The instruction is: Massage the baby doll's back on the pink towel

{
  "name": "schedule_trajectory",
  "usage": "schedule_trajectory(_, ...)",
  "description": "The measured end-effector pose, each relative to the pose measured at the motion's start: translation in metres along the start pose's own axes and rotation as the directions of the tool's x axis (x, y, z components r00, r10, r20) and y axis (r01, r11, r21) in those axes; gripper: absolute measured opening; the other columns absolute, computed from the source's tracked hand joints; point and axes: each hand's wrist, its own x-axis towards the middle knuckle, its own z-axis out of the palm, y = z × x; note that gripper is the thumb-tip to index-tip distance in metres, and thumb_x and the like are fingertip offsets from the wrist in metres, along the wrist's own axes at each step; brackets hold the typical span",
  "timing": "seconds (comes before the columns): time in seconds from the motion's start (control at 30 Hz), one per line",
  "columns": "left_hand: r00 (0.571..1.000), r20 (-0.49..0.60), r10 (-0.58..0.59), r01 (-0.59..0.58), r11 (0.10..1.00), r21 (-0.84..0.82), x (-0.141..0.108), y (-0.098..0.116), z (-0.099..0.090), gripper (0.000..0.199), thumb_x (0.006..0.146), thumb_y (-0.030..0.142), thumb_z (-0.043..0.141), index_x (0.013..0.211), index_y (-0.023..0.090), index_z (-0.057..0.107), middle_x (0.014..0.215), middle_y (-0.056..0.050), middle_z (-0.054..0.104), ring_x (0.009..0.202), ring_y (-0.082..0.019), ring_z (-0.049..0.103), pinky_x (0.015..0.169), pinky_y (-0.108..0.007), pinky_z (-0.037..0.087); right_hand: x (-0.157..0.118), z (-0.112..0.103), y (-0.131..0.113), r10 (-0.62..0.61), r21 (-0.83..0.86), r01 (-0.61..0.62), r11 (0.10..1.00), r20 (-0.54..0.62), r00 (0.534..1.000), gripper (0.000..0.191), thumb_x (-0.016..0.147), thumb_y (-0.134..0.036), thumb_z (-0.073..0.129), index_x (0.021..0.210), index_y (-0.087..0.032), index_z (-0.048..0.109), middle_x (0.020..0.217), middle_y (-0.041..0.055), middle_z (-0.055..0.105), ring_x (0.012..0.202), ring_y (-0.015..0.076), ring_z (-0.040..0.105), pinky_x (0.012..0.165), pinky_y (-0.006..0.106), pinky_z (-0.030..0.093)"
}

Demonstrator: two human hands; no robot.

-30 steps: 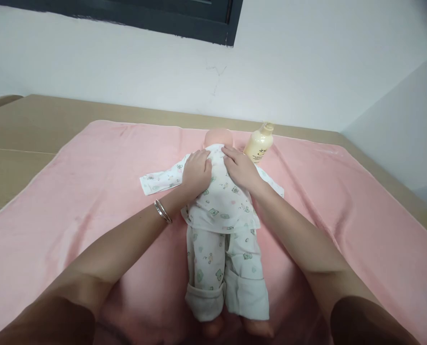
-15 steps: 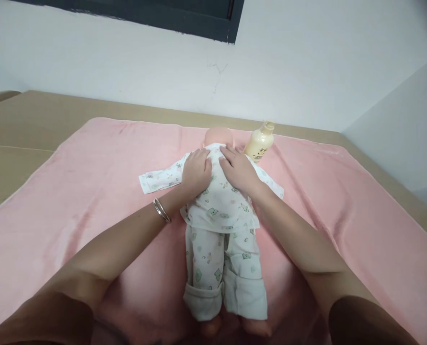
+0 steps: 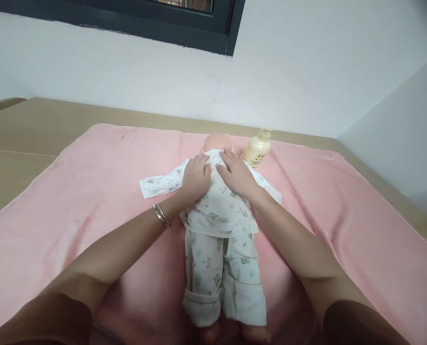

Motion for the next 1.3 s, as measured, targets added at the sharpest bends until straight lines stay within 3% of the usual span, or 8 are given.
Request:
schedule_trajectory(0.1,0.993,0.004,-0.115,0.115,0.992,-0.059,-0.001,0.004,0.001,0.045,0.091,0.030,0.045,0.132,0.017,0.060,0.146,-0.012,0.059,0.143,-0.030,0.046,0.124,-0.052,0.034,0.004,-0.002,0.008,0.084,0.007,-0.084,0.996,-0.008,0.996,0.063,0.103,-0.046,0.033,0.148,-0.004,0.046,0.158,0.0214,0.041,0.151,0.0334,0.035,0.123,0.051,0.031)
schedule_trajectory(0.2,0.983,0.041,-0.179,0.181,0.981,-0.067,0.004,0.004,-0.001,0.050,0.090,0.034,0.047,0.136,0.019,0.058,0.153,-0.011,0.052,0.150,-0.032,0.039,0.126,-0.054,0.030,-0.007,0.000,-0.005,0.103,-0.108,-0.105,0.989,-0.018,0.994,0.060,0.104,-0.039,0.029,0.142,0.002,0.050,0.152,0.0269,0.048,0.147,0.0355,0.040,0.121,0.050,0.033)
schedule_trajectory(0.4,0.989,0.137,-0.049,0.047,0.999,0.017,0.017,-0.005,-0.007,0.050,0.096,0.034,0.034,0.136,0.016,0.058,0.151,-0.010,0.055,0.150,-0.026,0.039,0.127,-0.049,0.028,-0.028,0.003,-0.029,0.036,-0.217,-0.046,0.975,-0.052,0.998,0.056,0.101,-0.030,0.032,0.143,0.003,0.048,0.150,0.0274,0.050,0.145,0.0366,0.043,0.120,0.051,0.034)
schedule_trajectory(0.6,0.997,0.068,0.042,-0.055,0.977,0.205,-0.007,0.018,-0.001,0.050,0.098,0.027,0.034,0.139,0.006,0.053,0.150,-0.020,0.053,0.146,-0.031,0.043,0.125,-0.050,0.031,0.001,-0.008,-0.001,0.005,-0.075,-0.004,0.997,0.013,1.000,0.047,0.102,-0.036,0.030,0.126,-0.008,0.060,0.140,0.0215,0.060,0.130,0.0319,0.057,0.111,0.045,0.044)
schedule_trajectory(0.7,0.997,0.073,0.024,-0.040,0.975,0.220,-0.009,0.023,-0.003,0.051,0.097,0.027,0.037,0.140,0.005,0.052,0.152,-0.020,0.051,0.147,-0.031,0.041,0.124,-0.048,0.032,0.003,-0.009,0.002,-0.004,-0.082,0.006,0.997,0.027,1.000,0.051,0.104,-0.036,0.028,0.131,-0.006,0.057,0.143,0.0224,0.058,0.131,0.0321,0.056,0.111,0.045,0.043)
schedule_trajectory(0.93,0.990,0.119,-0.078,0.055,0.981,0.188,0.015,0.011,-0.014,0.041,0.097,0.028,0.033,0.117,0.012,0.066,0.126,-0.016,0.069,0.121,-0.029,0.061,0.110,-0.046,0.047,-0.025,0.001,-0.026,-0.007,-0.251,0.005,0.968,-0.005,1.000,0.059,0.100,-0.026,0.032,0.146,0.008,0.042,0.153,0.0293,0.045,0.147,0.0375,0.039,0.122,0.050,0.030)
schedule_trajectory(1.13,0.998,0.049,0.049,-0.063,0.931,0.359,-0.012,0.023,-0.001,0.051,0.098,0.025,0.033,0.138,0.001,0.053,0.146,-0.023,0.055,0.142,-0.033,0.047,0.122,-0.050,0.035,0.002,-0.010,0.001,0.061,-0.064,-0.058,0.996,0.052,0.997,0.052,0.102,-0.034,0.028,0.134,-0.004,0.055,0.146,0.0223,0.055,0.132,0.0327,0.054,0.110,0.045,0.043)
schedule_trajectory(1.3,0.994,0.107,-0.004,-0.032,0.942,0.333,-0.007,0.021,-0.005,0.052,0.096,0.025,0.034,0.140,0.003,0.052,0.150,-0.021,0.053,0.145,-0.032,0.044,0.123,-0.048,0.035,-0.006,-0.009,-0.008,0.074,-0.170,-0.068,0.983,0.028,0.997,0.052,0.103,-0.031,0.027,0.138,0.000,0.049,0.148,0.0243,0.052,0.139,0.0337,0.047,0.115,0.044,0.036)
